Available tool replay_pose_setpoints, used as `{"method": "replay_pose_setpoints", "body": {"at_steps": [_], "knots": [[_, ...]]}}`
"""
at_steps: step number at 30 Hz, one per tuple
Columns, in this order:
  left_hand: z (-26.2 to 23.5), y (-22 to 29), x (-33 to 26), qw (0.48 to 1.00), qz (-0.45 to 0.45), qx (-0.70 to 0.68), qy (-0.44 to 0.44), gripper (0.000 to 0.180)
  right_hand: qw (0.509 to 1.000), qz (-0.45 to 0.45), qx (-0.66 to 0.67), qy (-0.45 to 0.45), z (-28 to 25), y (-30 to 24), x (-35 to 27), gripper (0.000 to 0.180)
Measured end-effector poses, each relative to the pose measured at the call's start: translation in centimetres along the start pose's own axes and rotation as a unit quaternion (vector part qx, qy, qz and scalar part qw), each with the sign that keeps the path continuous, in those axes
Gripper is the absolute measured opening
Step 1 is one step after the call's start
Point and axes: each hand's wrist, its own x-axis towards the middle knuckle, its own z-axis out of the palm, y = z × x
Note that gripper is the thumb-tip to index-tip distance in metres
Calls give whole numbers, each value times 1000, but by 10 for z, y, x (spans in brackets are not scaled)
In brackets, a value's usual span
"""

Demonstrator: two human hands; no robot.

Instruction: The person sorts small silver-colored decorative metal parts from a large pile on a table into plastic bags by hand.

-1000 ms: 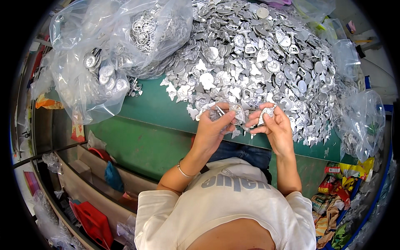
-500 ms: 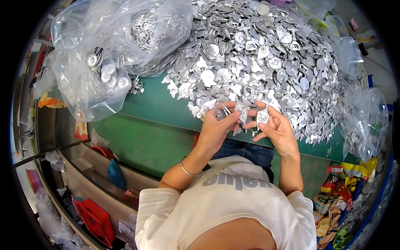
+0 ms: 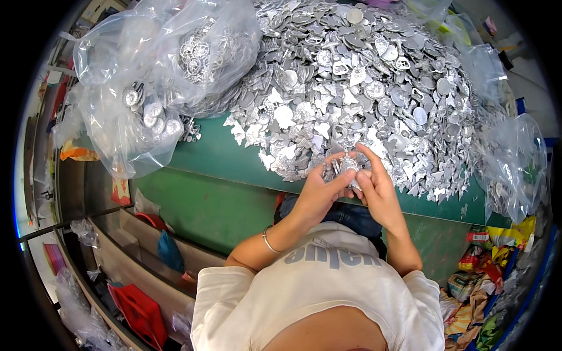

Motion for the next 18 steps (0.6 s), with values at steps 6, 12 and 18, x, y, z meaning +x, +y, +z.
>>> {"method": "replay_pose_setpoints", "body": {"at_steps": [6,12,18], "knots": [[2,-4,2,997,-3,-76,10,36,992,-34,-112,49,-1,-1,-1,35],[1,4,1,984,-2,-171,-59,36,971,-67,-171,152,-35,1,7,23],[-18,-8,11,961,-21,-263,-79,31,836,-269,-438,190,-43,-21,48,32]]}}
